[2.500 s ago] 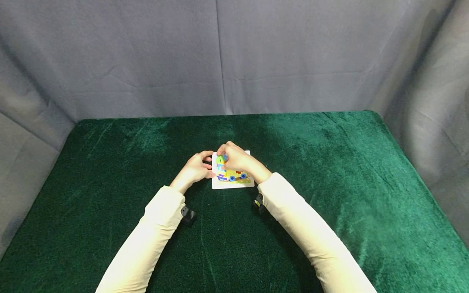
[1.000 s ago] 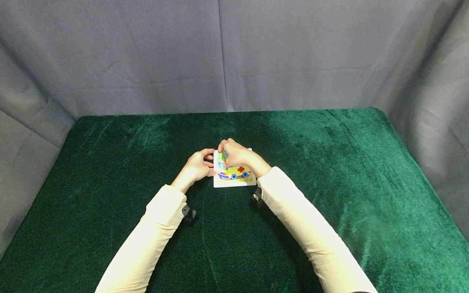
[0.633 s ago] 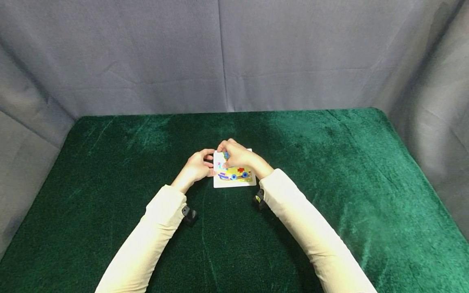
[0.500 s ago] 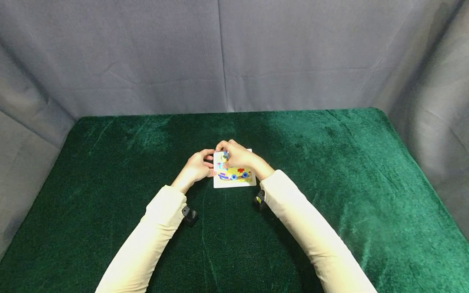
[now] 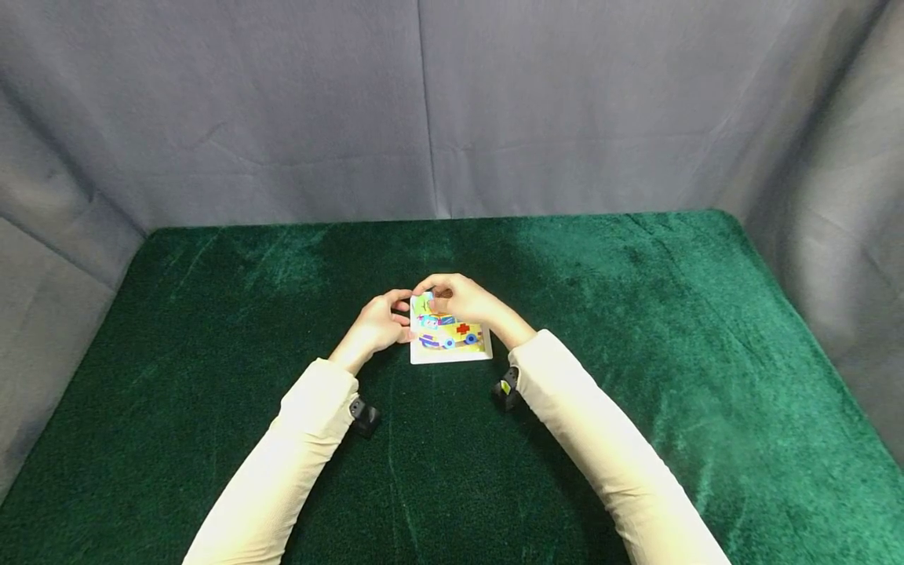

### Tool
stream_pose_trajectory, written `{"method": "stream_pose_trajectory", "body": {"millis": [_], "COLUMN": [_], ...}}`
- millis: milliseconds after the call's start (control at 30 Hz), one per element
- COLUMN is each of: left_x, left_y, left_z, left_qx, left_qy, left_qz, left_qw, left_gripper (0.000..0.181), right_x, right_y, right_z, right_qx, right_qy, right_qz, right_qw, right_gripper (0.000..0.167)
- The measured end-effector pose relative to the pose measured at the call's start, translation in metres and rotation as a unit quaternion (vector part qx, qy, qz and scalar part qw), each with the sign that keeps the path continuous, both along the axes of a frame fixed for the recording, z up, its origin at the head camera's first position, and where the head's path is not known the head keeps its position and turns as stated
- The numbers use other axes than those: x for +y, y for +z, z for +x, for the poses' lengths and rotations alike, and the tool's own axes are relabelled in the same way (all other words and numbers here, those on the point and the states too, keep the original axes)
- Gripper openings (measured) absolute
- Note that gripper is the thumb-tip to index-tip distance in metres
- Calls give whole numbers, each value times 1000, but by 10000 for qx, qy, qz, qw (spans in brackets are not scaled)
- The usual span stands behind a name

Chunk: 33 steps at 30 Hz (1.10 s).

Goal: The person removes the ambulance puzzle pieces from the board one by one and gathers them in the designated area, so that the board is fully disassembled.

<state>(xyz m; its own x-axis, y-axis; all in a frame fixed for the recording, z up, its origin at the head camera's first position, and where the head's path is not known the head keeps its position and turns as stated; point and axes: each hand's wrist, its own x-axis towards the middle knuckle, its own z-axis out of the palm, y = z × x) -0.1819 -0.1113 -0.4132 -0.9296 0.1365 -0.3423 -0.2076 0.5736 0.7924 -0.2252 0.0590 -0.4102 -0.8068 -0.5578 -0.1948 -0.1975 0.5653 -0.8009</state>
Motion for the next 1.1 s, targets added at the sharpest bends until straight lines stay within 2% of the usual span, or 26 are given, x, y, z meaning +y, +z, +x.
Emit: {"method": "stream_pose_trajectory", "body": {"millis": [133, 267, 333, 467, 533, 600, 833, 1000, 1100], "left_x": [1, 1, 1, 1, 2, 3, 5, 4, 4], "left_y": [1, 1, 1, 2, 2, 2, 1, 2, 2], "left_z": [1, 1, 0, 1, 1, 1, 1, 2, 3], "left_qx": [-49, -39, -13, 13, 12, 13, 94, 27, 144], "left_qy": [16, 4, 4, 41, 72, 93, 16, 13, -71], "left_qz": [-19, 6, 4, -32, -36, -49, -113, -112, -164], "left_qw": [10000, 10000, 10000, 10000, 10000, 9999, 9999, 9999, 9997], "left_gripper": [71, 71, 71, 71, 71, 71, 72, 72, 71], "right_x": [2, 4, 7, 17, 24, 32, 65, 89, 102], "right_y": [-2, -2, 0, 4, 6, 7, 11, 11, 11], "right_z": [-1, -1, -2, -3, -4, -5, -6, -7, -7], "right_qx": [-127, -614, -970, -1562, -1735, -1793, -1645, -1623, -1612], "right_qy": [-351, -953, -1295, -1802, -1923, -2002, -2037, -2129, -2161], "right_qz": [-271, -711, -993, -1616, -1873, -1999, -2138, -2059, -2000], "right_qw": [9989, 9910, 9818, 9576, 9476, 9422, 9411, 9412, 9420], "right_gripper": [27, 29, 30, 31, 32, 32, 35, 38, 39]}}
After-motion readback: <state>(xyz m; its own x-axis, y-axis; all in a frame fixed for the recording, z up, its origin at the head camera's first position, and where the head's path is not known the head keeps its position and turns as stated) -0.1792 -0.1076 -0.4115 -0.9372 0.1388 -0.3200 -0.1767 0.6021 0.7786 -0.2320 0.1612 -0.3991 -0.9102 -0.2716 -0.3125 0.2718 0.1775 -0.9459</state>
